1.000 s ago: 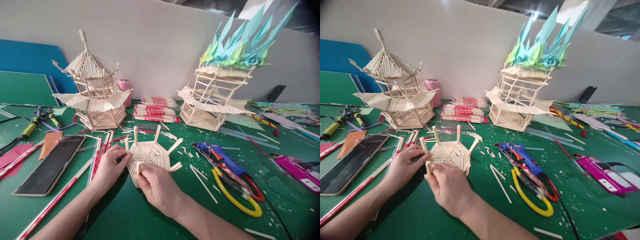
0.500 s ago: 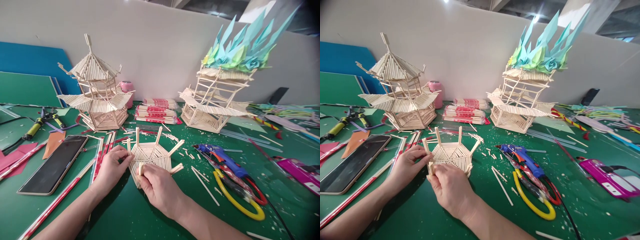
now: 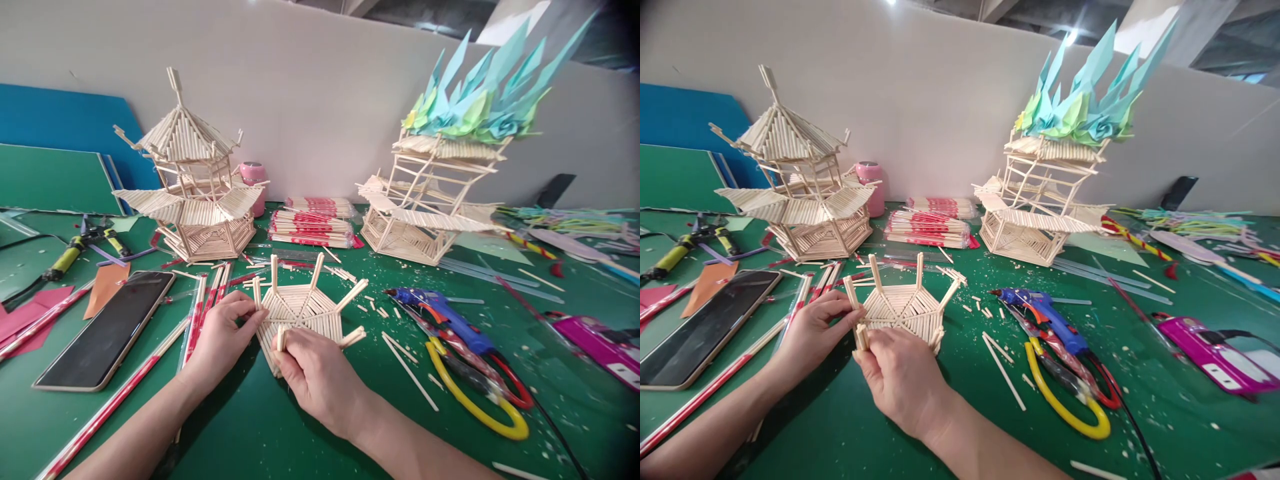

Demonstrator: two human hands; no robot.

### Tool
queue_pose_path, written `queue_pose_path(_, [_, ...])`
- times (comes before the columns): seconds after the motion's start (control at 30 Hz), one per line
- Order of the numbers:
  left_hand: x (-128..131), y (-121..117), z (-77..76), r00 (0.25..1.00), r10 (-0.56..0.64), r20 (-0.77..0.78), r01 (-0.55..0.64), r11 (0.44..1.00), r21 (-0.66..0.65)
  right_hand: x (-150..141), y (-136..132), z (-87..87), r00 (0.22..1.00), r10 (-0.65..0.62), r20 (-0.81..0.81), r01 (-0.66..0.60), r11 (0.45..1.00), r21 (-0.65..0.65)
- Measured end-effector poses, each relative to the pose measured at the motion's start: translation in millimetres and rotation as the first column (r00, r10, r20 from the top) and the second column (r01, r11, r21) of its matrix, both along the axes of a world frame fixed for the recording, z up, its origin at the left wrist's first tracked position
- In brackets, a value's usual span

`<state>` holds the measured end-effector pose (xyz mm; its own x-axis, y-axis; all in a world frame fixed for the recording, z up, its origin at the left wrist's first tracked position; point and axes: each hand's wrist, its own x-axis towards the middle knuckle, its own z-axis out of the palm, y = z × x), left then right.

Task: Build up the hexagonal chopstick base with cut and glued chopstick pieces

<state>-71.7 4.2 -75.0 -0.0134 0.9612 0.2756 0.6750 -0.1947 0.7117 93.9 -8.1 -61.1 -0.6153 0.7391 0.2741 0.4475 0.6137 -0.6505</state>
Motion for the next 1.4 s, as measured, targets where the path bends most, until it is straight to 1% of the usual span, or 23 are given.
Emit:
queue_pose_path(0.3, [1,1,-1.8,1.0,0.01,0.003,-0.01,1.0,0.018,3,-2,1.7,1.0,0.006,-0.018,-0.006,1.0,0.001])
queue_pose_path(0.47, [1,-1,0.4,1.0,0.009,-0.01,-0.008,1.0,0.023,6,-5,1.6,0.999,0.017,-0.039,-0.018,1.0,-0.004])
queue_pose_path(0.6, [-4,-5,4.2,0.999,0.035,-0.028,-0.035,0.999,0.01,9,-8,2.5,0.999,0.009,-0.032,-0.01,1.0,-0.028])
queue_pose_path(0.73, [-14,-17,11.4,0.995,0.095,-0.032,-0.095,0.995,0.015,17,-17,2.6,1.0,-0.028,-0.004,0.028,0.999,-0.032])
queue_pose_path(0.9, [-15,-41,24.0,0.992,0.128,0.0,-0.128,0.991,0.042,43,-43,-1.0,0.992,-0.098,-0.079,0.098,0.995,-0.003])
queue_pose_path(1.0, [-9,-56,27.4,0.993,0.116,0.029,-0.118,0.992,0.05,63,-54,-6.3,0.975,-0.195,-0.108,0.2,0.979,0.031])
queue_pose_path(1.1, [-3,-68,22.2,0.997,0.071,0.039,-0.074,0.995,0.06,81,-56,-13.9,0.941,-0.314,-0.127,0.32,0.947,0.028])
queue_pose_path(1.2, [2,-76,9.4,1.0,0.001,-0.009,-0.001,1.0,-0.01,91,-49,-20.0,0.924,-0.374,-0.075,0.372,0.927,-0.033])
queue_pose_path(1.23, [4,-77,4.6,1.0,-0.013,-0.025,0.012,1.0,-0.022,92,-46,-20.7,0.92,-0.388,-0.051,0.385,0.921,-0.054])
queue_pose_path(1.3, [7,-79,-3.9,0.994,-0.088,-0.07,0.085,0.995,-0.046,90,-38,-19.7,0.915,-0.403,-0.012,0.4,0.912,-0.089])
queue_pose_path(1.4, [14,-76,-11.2,0.98,-0.094,-0.175,0.098,0.995,0.013,83,-25,-13.1,0.925,-0.38,0.022,0.38,0.918,-0.11])
